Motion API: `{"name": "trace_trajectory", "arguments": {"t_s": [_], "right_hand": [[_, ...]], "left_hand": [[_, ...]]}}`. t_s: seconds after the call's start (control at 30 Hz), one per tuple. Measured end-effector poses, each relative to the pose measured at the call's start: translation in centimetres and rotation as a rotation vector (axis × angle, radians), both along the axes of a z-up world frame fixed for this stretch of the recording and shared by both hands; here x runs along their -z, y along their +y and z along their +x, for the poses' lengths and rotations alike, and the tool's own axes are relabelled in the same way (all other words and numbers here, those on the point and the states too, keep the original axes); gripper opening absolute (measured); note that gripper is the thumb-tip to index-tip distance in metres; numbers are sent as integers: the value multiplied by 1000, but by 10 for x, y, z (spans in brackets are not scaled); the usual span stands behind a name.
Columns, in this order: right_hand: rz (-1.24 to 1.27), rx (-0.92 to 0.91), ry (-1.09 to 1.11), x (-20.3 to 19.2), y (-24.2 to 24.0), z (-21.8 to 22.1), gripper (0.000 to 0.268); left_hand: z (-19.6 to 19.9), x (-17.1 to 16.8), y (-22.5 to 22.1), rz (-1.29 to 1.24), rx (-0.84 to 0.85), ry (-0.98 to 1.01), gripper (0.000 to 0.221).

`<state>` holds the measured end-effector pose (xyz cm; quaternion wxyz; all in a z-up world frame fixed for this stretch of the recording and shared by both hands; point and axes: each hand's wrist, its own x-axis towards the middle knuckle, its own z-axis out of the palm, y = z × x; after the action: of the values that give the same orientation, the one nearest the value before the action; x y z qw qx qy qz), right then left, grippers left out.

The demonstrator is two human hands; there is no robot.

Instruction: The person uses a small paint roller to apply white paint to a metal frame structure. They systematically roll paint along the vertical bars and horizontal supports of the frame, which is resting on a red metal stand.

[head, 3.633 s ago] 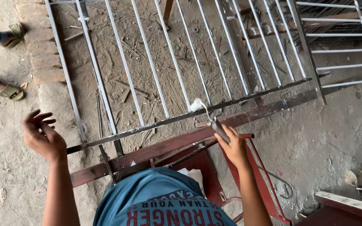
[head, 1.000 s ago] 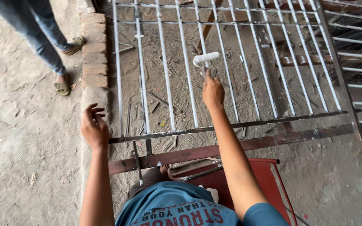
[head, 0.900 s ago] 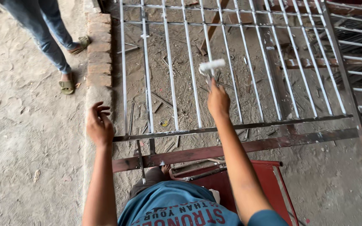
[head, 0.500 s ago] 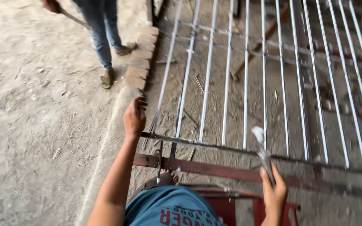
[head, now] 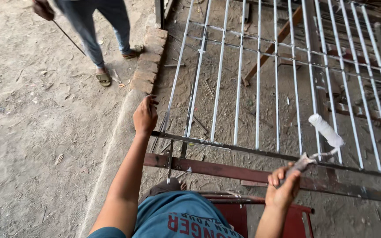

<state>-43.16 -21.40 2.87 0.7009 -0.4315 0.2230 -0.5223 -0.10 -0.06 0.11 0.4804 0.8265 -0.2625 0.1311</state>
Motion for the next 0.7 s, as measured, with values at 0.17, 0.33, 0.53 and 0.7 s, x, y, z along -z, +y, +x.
{"name": "trace_trajectory", "arguments": {"t_s": [0.17,0.33,0.53,0.7], "right_hand": [[-9,-32,56,-11,14,9,35],[-2,-7,39,-8,35,-7,34],[60,104,42,38,31,-48,20],[256,561,143,88,-12,-109,15]], "left_hand": [[2,0,1,14,6,10,33],[7,20,4,55,97,27,31],[16,28,3,155,90,-112,25],[11,53,0,82,81,-38,33]]}}
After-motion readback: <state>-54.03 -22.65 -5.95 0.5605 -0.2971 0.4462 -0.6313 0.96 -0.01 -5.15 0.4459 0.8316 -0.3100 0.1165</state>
